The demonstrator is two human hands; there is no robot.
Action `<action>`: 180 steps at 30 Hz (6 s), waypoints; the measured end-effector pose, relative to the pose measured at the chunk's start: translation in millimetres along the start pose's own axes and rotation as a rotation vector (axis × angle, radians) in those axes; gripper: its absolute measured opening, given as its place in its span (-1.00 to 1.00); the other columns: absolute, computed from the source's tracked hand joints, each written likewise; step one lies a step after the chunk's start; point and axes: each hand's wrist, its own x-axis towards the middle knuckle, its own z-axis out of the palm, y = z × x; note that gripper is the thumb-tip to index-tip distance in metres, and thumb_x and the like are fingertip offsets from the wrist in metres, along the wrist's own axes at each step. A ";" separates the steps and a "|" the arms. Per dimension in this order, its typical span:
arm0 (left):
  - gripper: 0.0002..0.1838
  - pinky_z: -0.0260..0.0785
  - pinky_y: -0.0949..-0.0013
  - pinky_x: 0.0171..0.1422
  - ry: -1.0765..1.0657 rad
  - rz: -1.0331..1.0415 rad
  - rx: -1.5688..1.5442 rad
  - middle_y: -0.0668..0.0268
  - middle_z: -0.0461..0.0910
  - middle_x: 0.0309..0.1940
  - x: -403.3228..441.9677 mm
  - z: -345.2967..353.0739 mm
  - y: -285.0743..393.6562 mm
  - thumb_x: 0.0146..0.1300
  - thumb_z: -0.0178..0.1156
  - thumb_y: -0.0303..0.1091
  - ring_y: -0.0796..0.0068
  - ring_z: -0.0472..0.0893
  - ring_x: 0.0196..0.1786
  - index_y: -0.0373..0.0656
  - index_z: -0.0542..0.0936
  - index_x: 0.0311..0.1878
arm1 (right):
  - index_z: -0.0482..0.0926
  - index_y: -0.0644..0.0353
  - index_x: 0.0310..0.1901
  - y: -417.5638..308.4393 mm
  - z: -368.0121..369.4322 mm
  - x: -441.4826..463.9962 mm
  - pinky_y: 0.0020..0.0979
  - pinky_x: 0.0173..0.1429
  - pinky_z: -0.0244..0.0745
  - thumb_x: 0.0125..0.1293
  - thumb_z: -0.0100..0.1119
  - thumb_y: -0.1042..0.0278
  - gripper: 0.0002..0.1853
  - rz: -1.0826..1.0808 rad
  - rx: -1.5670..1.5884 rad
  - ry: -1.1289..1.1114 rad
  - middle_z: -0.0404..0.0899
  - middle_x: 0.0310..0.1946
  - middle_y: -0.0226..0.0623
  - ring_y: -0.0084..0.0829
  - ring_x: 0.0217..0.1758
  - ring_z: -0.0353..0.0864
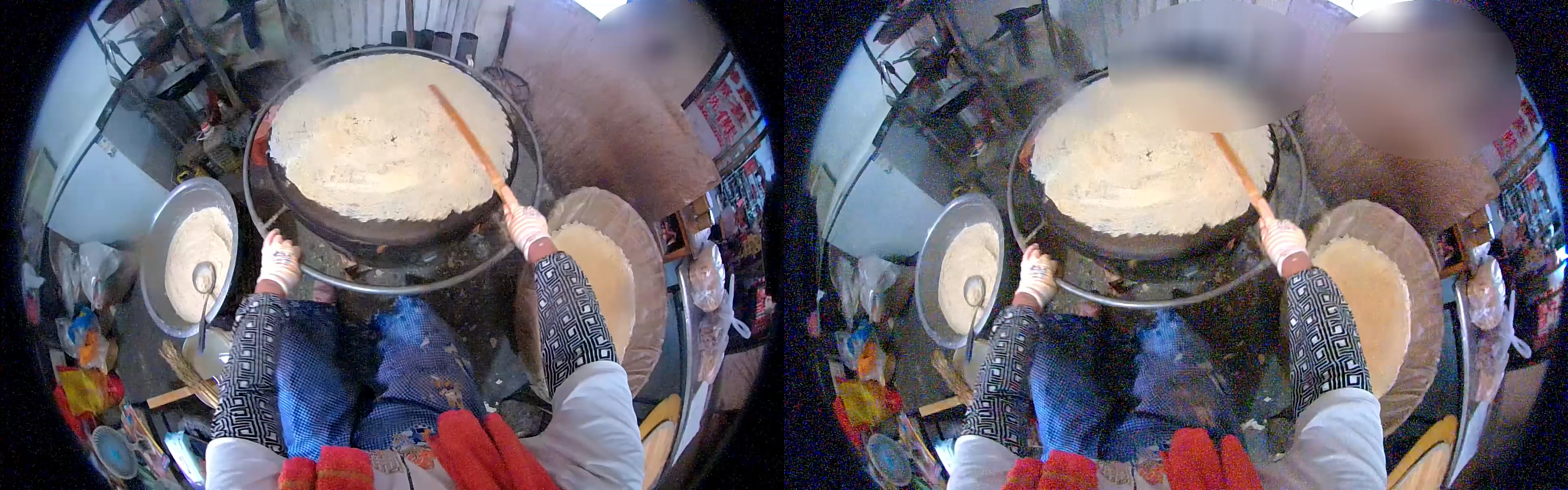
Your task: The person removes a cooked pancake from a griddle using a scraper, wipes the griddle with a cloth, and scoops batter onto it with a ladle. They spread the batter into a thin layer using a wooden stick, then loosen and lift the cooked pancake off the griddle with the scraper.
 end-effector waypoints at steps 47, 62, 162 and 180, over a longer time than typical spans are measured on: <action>-0.44 0.00 -0.06 0.54 0.313 -0.138 -0.679 -0.02 0.43 0.19 -298.3 -56.3 138.8 0.21 0.21 -0.02 -0.02 0.33 0.36 -0.27 0.51 0.12 | 0.23 0.12 0.44 -346.9 -83.1 -237.5 -0.57 -0.66 0.26 0.41 0.08 0.40 -0.43 -0.334 1.206 -1.088 0.65 -0.38 -0.31 -0.63 -0.73 0.38; -0.50 -0.11 0.03 0.57 0.524 -0.114 -0.753 0.26 0.36 0.33 -297.1 18.0 144.1 0.28 0.00 0.03 0.24 0.22 0.46 0.05 0.45 0.22 | 0.39 0.07 0.31 -575.4 83.1 -321.3 -0.37 0.06 0.53 0.54 -0.26 -0.15 -0.44 -1.216 0.654 -1.356 0.64 -0.04 -0.20 -0.28 -0.05 0.66; 0.10 -0.07 0.04 0.59 0.208 0.833 -0.338 -0.03 0.29 0.38 78.9 -174.6 283.6 -0.11 0.25 0.37 -0.02 0.17 0.50 -0.34 0.30 0.35 | 0.08 0.09 0.53 -146.2 -40.5 -365.6 -0.44 -0.57 0.29 0.34 0.18 0.40 -0.24 0.741 1.826 -0.053 0.49 -0.46 -0.42 -0.58 -0.65 0.33; 0.02 0.02 0.03 0.55 0.226 0.142 -0.330 -0.14 0.32 0.31 81.7 -70.4 -37.7 -0.17 0.44 0.09 -0.11 0.24 0.43 -0.40 0.32 0.29 | 0.16 -0.15 0.50 -253.6 46.3 -123.9 -0.43 -0.61 0.35 0.37 0.19 0.29 -0.30 0.151 1.639 -0.760 0.42 -0.63 -0.47 -0.59 -0.64 0.42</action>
